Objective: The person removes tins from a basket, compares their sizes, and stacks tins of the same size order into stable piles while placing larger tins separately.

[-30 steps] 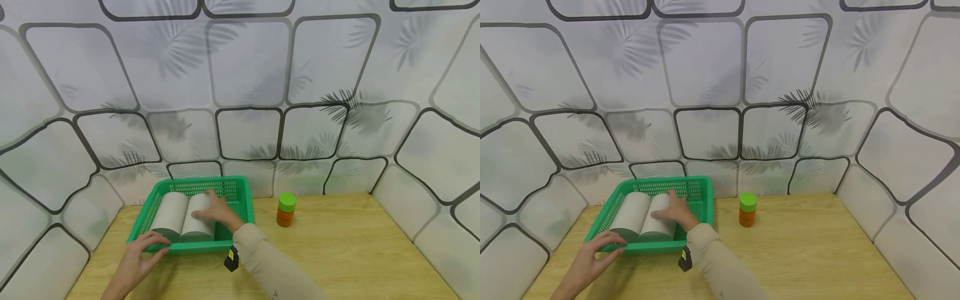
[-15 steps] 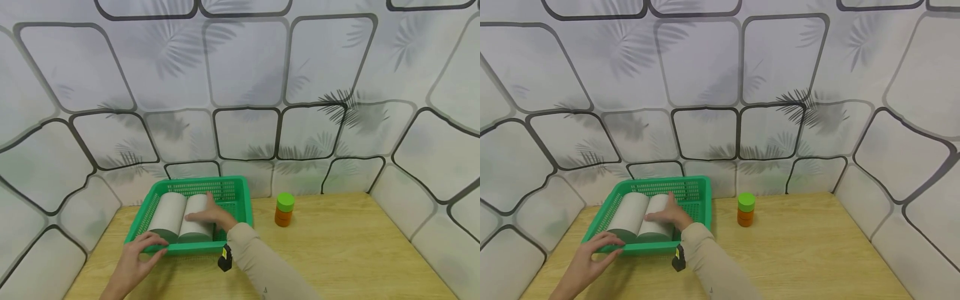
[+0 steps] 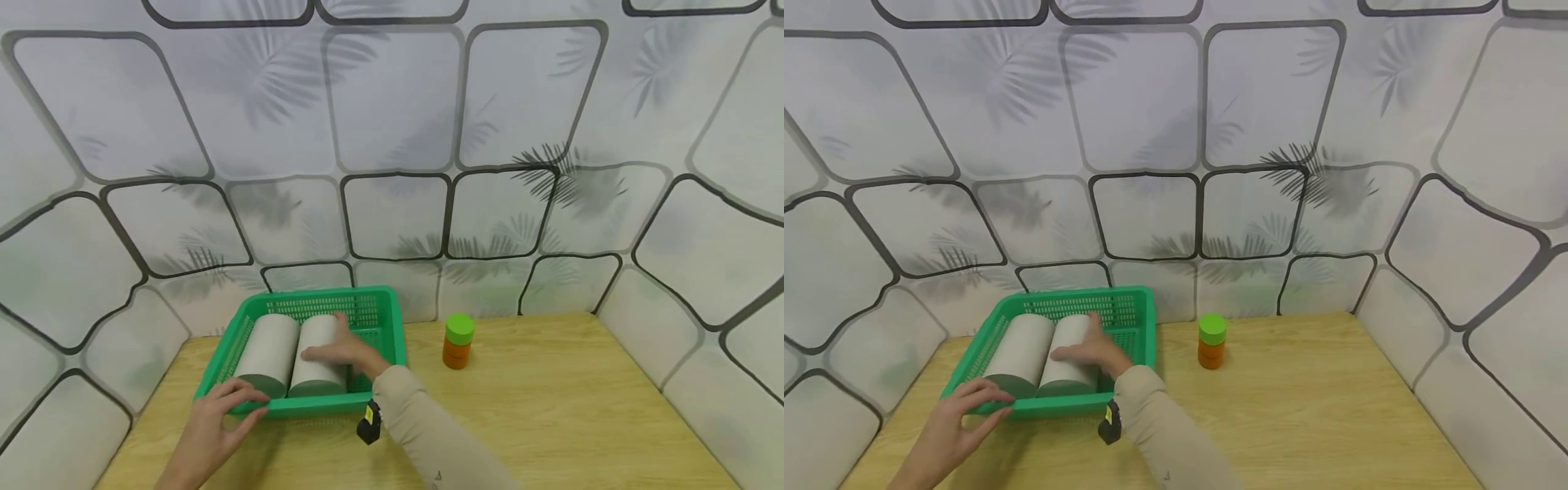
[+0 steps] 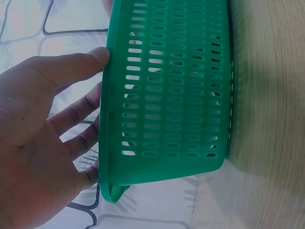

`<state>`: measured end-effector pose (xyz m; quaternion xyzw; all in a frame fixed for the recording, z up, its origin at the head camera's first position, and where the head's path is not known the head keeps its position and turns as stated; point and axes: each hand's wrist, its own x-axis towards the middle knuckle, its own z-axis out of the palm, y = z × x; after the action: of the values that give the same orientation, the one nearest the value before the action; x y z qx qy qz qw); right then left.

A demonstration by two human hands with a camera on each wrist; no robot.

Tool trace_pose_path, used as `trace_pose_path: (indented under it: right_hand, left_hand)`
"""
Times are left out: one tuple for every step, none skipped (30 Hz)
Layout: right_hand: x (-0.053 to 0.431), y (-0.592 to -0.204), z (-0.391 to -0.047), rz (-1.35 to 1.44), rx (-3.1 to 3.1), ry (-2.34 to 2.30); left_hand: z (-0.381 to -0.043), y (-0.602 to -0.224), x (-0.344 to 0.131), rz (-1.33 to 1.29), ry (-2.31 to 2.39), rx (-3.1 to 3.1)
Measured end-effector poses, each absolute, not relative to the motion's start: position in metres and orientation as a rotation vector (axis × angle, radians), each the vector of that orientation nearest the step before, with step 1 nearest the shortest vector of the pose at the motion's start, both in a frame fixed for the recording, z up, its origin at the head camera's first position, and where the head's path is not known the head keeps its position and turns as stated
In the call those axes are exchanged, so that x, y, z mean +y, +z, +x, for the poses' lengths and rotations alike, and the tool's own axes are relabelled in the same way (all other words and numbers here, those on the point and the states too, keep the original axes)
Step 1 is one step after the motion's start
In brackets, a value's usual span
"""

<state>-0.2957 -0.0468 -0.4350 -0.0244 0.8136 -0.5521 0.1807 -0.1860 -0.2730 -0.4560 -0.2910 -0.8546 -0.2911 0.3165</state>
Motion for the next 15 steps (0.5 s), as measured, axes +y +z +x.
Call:
trace_pose_path:
  right_hand:
    - [-0.045,-0.433,-0.296,-0.076,2.304,-1.561]
    - [-0.044,-0.431,-0.296,-0.082,2.309,-1.564]
    - [-0.042,-0.43,-0.297,-0.088,2.312,-1.567]
    - [-0.039,-0.428,-0.297,-0.096,2.309,-1.575]
    - [-0.037,-0.426,-0.297,-0.106,2.306,-1.582]
    - [-0.035,-0.424,-0.297,-0.12,2.299,-1.594]
    - [-0.032,-0.421,-0.298,-0.143,2.289,-1.613]
    - [-0.029,-0.419,-0.298,-0.163,2.281,-1.629]
    - [-0.027,-0.416,-0.298,-0.188,2.269,-1.654]
    - [-0.024,-0.413,-0.298,-0.212,2.256,-1.681]
    - [-0.021,-0.411,-0.298,-0.235,2.254,-1.702]
    - [-0.019,-0.409,-0.298,-0.261,2.253,-1.723]
    - [-0.016,-0.407,-0.297,-0.282,2.256,-1.74]
    - [-0.014,-0.406,-0.297,-0.294,2.263,-1.756]
    - [-0.012,-0.404,-0.296,-0.306,2.27,-1.772]
  left_hand:
    - [-0.186,-0.455,-0.273,-0.764,-0.749,-2.248]
    - [-0.187,-0.455,-0.272,-0.761,-0.732,-2.247]
    - [-0.187,-0.454,-0.271,-0.76,-0.723,-2.248]
    - [-0.187,-0.454,-0.271,-0.757,-0.716,-2.25]
    - [-0.187,-0.453,-0.27,-0.753,-0.715,-2.253]
    - [-0.187,-0.453,-0.269,-0.748,-0.723,-2.254]
    - [-0.187,-0.453,-0.269,-0.745,-0.73,-2.256]
    - [-0.186,-0.453,-0.269,-0.743,-0.74,-2.258]
    - [-0.186,-0.453,-0.269,-0.741,-0.75,-2.258]
    - [-0.186,-0.453,-0.269,-0.733,-0.756,-2.262]
    - [-0.185,-0.453,-0.269,-0.728,-0.764,-2.265]
    - [-0.185,-0.453,-0.27,-0.727,-0.774,-2.266]
    - [-0.185,-0.453,-0.271,-0.724,-0.782,-2.268]
    - [-0.184,-0.453,-0.271,-0.718,-0.789,-2.273]
    - [-0.184,-0.453,-0.272,-0.714,-0.794,-2.276]
